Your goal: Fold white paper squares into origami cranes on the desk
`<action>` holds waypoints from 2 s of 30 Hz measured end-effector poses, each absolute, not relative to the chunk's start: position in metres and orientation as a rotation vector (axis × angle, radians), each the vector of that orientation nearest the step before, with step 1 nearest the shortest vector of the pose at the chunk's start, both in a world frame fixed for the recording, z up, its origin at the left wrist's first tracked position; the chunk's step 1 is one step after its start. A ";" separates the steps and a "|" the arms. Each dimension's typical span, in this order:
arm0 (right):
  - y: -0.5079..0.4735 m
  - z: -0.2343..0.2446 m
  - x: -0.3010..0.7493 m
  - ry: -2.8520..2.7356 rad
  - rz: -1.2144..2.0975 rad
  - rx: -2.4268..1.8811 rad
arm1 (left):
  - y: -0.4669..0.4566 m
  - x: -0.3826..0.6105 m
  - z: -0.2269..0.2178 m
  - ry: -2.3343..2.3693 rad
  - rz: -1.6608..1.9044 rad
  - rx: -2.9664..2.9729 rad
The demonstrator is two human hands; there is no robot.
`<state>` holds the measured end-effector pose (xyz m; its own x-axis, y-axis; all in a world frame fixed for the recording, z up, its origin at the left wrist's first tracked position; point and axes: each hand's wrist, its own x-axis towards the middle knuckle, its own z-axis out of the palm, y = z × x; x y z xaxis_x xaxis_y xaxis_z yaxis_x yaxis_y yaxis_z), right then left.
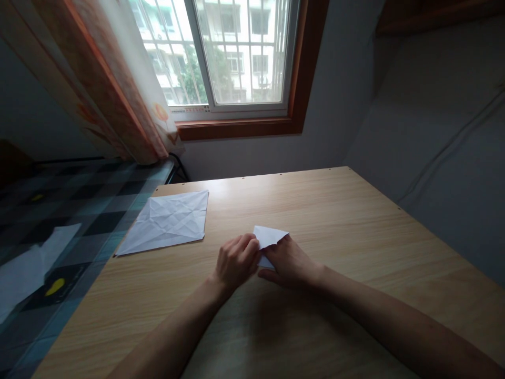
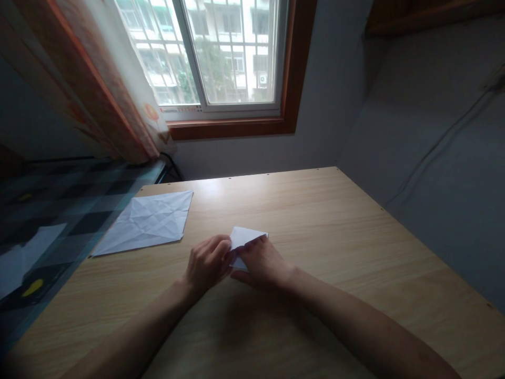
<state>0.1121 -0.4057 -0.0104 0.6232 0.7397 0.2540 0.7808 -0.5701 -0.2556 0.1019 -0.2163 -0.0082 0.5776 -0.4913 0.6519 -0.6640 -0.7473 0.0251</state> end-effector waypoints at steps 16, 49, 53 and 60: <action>-0.433 -0.016 0.122 -1.301 -0.089 -2.391 | -0.180 0.123 -0.013 -1.283 0.774 2.453; -0.461 -0.035 0.123 -1.195 -0.209 -2.062 | -0.231 0.130 -0.005 -1.288 0.649 2.640; -0.461 -0.036 0.122 -1.200 -0.245 -2.052 | -0.234 0.129 -0.007 -1.204 0.589 2.650; -0.459 -0.034 0.119 -1.300 -0.339 -2.107 | -0.237 0.131 -0.016 -1.084 0.654 2.705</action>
<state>0.1187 -0.4593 -0.0343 0.4798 0.7083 0.5178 0.8710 -0.3133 -0.3784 0.1313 -0.2375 -0.0156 0.6429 -0.6197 0.4501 -0.6871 -0.7263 -0.0184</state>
